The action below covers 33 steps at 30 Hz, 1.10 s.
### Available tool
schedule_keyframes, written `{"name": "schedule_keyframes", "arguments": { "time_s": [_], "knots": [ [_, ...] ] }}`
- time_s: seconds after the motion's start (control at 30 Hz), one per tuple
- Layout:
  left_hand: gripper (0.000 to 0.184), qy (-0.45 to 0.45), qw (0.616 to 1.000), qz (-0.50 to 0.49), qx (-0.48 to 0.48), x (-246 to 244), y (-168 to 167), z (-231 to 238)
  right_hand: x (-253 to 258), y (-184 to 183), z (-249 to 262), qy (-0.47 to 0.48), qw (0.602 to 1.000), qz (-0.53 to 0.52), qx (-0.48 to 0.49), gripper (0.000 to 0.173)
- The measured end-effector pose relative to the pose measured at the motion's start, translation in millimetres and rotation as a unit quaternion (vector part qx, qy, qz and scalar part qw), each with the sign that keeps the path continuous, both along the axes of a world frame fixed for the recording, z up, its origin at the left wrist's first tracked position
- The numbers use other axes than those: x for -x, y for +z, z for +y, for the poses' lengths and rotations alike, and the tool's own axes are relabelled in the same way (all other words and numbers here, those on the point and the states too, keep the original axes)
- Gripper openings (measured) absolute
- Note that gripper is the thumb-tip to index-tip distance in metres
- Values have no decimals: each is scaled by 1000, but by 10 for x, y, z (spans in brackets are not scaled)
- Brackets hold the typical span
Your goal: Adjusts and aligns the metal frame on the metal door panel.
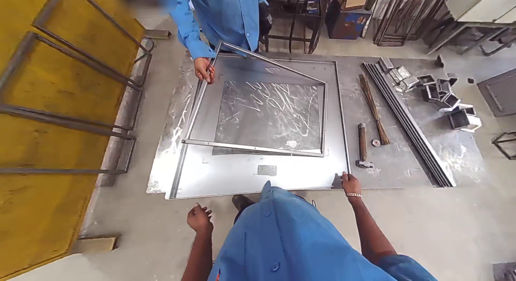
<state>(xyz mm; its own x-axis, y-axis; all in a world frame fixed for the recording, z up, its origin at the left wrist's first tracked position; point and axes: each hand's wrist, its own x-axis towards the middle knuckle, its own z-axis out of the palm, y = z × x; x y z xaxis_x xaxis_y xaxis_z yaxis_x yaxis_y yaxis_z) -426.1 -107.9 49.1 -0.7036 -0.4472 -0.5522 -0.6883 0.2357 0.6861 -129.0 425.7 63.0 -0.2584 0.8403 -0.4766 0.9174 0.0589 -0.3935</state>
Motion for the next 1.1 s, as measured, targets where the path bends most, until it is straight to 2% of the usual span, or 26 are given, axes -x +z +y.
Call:
{"name": "schedule_keyframes", "arguments": {
  "time_s": [0.13,0.27,0.37,0.47,0.6,0.77,0.9,1.03,1.1],
  "knots": [
    [48,-86,990,95,64,222,109,298,426,7,93,50,998,22,-10,45],
    [45,-183,960,185,106,463,352,654,795,-109,138,71,996,38,-48,46],
    [46,-273,920,249,129,576,559,922,1003,-153,98,151,980,42,-126,55],
    [47,-381,861,276,190,658,646,1106,1191,-243,46,266,947,29,-181,66],
    [50,-479,799,255,260,778,580,1351,1301,-312,3,337,921,-14,-196,66],
    [64,-593,739,136,290,1090,326,1477,1402,-284,37,323,927,-28,-187,53],
    [61,-653,691,77,300,1305,99,1473,1551,-154,48,306,934,-71,-168,45],
    [46,-644,703,88,289,1369,-4,1489,1705,-56,30,308,933,-109,-150,43],
    [45,-637,713,76,282,1410,2,1520,1741,-56,33,309,930,-132,-146,42]
  ]
}}
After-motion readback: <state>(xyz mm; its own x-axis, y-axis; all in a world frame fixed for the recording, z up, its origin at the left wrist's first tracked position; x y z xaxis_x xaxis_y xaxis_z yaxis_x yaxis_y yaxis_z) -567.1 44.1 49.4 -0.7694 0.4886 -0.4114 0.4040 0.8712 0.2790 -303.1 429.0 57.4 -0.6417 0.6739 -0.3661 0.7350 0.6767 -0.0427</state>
